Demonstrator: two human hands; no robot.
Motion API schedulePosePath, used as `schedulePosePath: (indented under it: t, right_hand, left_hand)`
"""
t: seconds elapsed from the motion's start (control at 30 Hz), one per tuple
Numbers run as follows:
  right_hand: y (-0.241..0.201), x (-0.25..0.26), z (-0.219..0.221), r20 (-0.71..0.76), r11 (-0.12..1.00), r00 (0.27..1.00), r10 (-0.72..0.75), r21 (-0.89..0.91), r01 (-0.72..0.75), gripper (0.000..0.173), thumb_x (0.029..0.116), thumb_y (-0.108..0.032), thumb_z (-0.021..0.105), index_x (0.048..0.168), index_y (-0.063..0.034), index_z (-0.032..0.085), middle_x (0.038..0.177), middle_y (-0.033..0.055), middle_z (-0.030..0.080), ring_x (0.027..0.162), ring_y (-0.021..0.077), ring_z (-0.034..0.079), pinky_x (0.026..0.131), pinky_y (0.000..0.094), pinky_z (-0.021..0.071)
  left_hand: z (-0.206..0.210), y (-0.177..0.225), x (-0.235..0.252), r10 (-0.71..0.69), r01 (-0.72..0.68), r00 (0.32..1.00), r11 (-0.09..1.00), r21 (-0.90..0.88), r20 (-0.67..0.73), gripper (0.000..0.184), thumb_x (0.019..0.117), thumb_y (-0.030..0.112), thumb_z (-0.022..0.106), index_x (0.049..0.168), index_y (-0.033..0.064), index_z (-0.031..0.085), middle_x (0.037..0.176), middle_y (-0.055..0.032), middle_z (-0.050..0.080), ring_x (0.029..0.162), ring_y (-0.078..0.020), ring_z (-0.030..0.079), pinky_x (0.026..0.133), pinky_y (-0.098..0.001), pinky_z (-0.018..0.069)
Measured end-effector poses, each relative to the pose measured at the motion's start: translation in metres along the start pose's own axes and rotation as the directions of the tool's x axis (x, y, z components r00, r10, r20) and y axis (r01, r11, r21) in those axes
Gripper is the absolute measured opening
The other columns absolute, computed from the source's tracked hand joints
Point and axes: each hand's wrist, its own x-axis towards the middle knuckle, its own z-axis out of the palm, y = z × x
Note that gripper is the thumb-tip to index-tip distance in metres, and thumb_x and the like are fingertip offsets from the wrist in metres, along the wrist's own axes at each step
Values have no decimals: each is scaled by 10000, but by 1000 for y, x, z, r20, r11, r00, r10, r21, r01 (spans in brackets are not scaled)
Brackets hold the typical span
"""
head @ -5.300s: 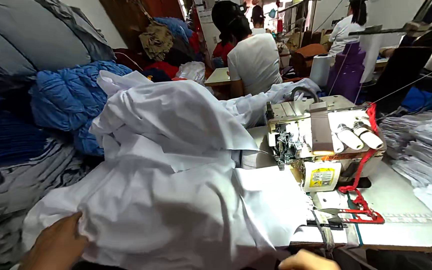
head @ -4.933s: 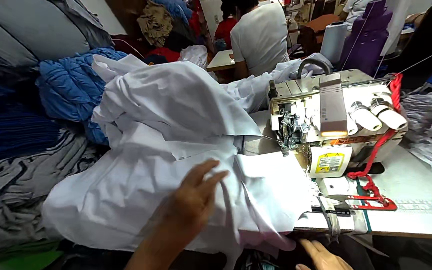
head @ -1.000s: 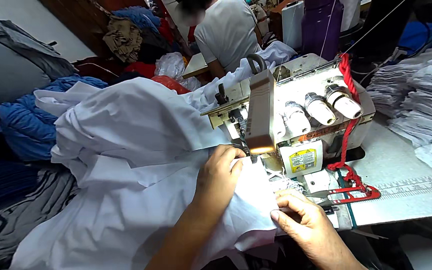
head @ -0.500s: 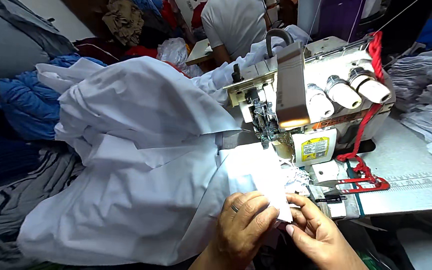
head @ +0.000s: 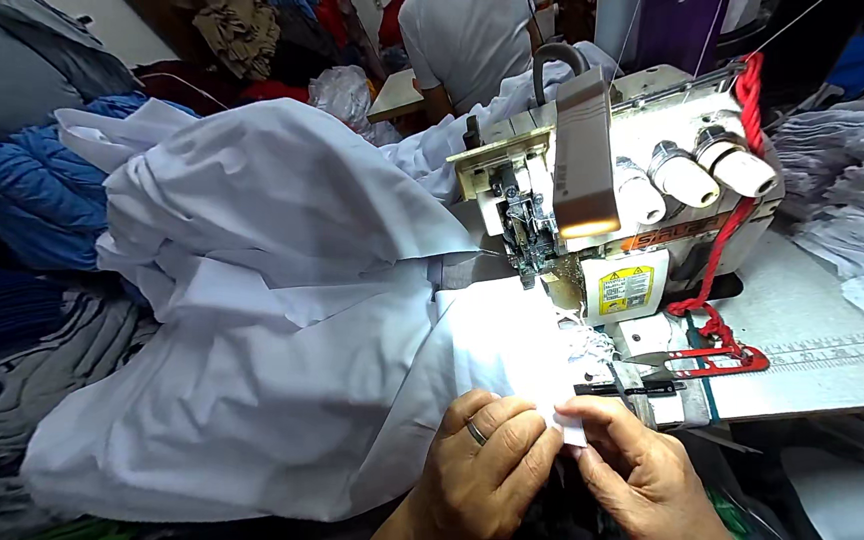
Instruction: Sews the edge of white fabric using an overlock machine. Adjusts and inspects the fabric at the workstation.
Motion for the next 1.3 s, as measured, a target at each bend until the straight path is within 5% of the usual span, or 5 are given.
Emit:
schedulePosePath:
  t: [0.17,0.27,0.47,0.83,1.3]
  right_hand:
    - [-8,8,-6,73,990,997,22,139,-32,148,942,48,603,1075,66,665,955,85,752,865,2,703,805,160,574]
    - [-12,14,-8,107,959,992,68,266,-95,122,945,57,604,1049,65,667,937,50,748,853,-19,690,797,163,572]
    - [-5,25,-8,106,950,987,123,274,-147,94,930,34,631,990,48,702,949,31,734,890,-16,684,828,172,576]
    - [20,87,-7,-96,927,993,-64,-375,23,225,978,-265,582,1031,-196,789,788,-102,619,718,-47,574,633,112,460]
    - [23,61,-7,90,701,904,-418,-601,384,251,1017,-233,565,1077,-129,786,702,7,628,652,125,585,623,243,470]
  left_hand:
    - [12,-1,-14,-123,124,992,992,5,-21,343,1043,555,470,1129,227,514,1294,17,545,1348,-105,476,1155,-309,331]
    - [25,-11,-30,-152,152,988,987,46,-9,317,1044,465,498,1286,268,439,1480,4,455,1491,-175,343,1236,-441,224]
    - [10,-26,-21,-94,94,995,995,-18,-35,168,1093,223,419,1089,195,584,1232,33,629,1322,-103,523,1236,-397,241]
    - [10,-61,29,-274,271,957,962,43,95,308,954,60,514,990,146,808,1082,-39,778,1136,-171,707,1052,-412,499]
    - [23,-120,78,-415,379,883,906,190,220,251,883,-70,603,1077,-14,752,1121,-200,741,1060,-388,714,971,-600,495]
